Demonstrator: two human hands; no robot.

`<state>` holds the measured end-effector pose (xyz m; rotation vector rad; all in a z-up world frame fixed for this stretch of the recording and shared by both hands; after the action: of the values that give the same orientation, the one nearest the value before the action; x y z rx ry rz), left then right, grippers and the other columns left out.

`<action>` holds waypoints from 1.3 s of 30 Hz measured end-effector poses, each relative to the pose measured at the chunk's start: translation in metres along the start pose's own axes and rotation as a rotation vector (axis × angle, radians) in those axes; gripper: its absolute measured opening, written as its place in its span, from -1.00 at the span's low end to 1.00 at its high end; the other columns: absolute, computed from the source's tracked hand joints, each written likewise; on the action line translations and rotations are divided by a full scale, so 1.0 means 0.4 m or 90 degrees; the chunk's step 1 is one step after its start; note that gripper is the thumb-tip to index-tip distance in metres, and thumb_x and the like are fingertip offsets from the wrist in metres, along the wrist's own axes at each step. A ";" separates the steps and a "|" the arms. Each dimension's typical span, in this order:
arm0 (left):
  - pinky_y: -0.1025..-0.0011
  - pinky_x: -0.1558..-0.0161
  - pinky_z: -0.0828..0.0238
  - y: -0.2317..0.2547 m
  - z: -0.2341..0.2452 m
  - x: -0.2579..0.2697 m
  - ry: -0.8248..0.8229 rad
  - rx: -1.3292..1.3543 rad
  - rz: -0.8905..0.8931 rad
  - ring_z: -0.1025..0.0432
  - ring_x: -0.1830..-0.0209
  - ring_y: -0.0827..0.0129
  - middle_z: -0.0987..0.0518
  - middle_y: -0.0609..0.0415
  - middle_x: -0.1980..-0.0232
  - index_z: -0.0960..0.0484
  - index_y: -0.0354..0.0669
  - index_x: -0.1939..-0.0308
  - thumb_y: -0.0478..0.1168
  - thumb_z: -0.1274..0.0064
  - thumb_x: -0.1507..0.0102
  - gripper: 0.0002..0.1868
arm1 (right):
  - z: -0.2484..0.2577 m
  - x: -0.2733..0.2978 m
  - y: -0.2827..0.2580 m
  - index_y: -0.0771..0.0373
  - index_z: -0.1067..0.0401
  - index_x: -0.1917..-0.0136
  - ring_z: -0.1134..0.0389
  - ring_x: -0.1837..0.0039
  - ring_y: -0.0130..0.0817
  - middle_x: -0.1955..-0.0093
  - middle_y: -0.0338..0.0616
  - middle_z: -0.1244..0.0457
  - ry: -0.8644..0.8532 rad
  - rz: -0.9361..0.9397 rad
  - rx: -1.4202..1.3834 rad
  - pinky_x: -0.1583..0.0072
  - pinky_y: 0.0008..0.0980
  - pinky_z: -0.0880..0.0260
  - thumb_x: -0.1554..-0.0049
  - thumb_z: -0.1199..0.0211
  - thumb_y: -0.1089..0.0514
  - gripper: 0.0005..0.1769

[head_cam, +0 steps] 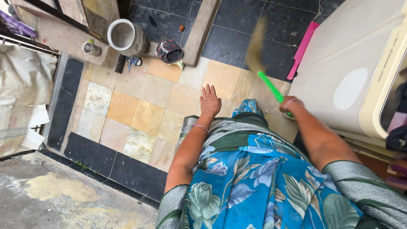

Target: The person sweeps the tiled floor of a narrow outdoor or semi-outdoor passage using a long-handled broom, moving dirt and debris along the floor toward the stairs and around a washing machine.

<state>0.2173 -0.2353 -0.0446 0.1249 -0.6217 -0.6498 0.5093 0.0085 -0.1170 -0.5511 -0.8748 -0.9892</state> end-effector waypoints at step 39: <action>0.00 -0.53 0.11 0.129 -0.151 0.130 -0.064 -0.001 -0.028 0.24 -0.68 0.08 0.14 0.01 -0.70 0.02 -0.10 -0.60 -0.06 0.04 -0.32 -0.18 | -0.194 0.135 0.021 -0.06 -0.28 -0.49 -0.39 0.40 -0.26 0.26 -0.02 -0.42 -0.052 0.178 -0.138 0.32 -0.26 -0.43 0.15 -0.36 0.36 -0.06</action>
<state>0.3118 -0.2302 -0.0524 0.1046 -0.7165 -0.7023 0.5602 -0.0714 -0.1148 -0.8789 -0.7418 -0.8140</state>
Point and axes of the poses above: each hand's wrist, its own x-axis away from the middle knuckle, its own z-axis out of the back of the hand, y = z × x, the point moved 6 cm from there along -x, towards the middle knuckle
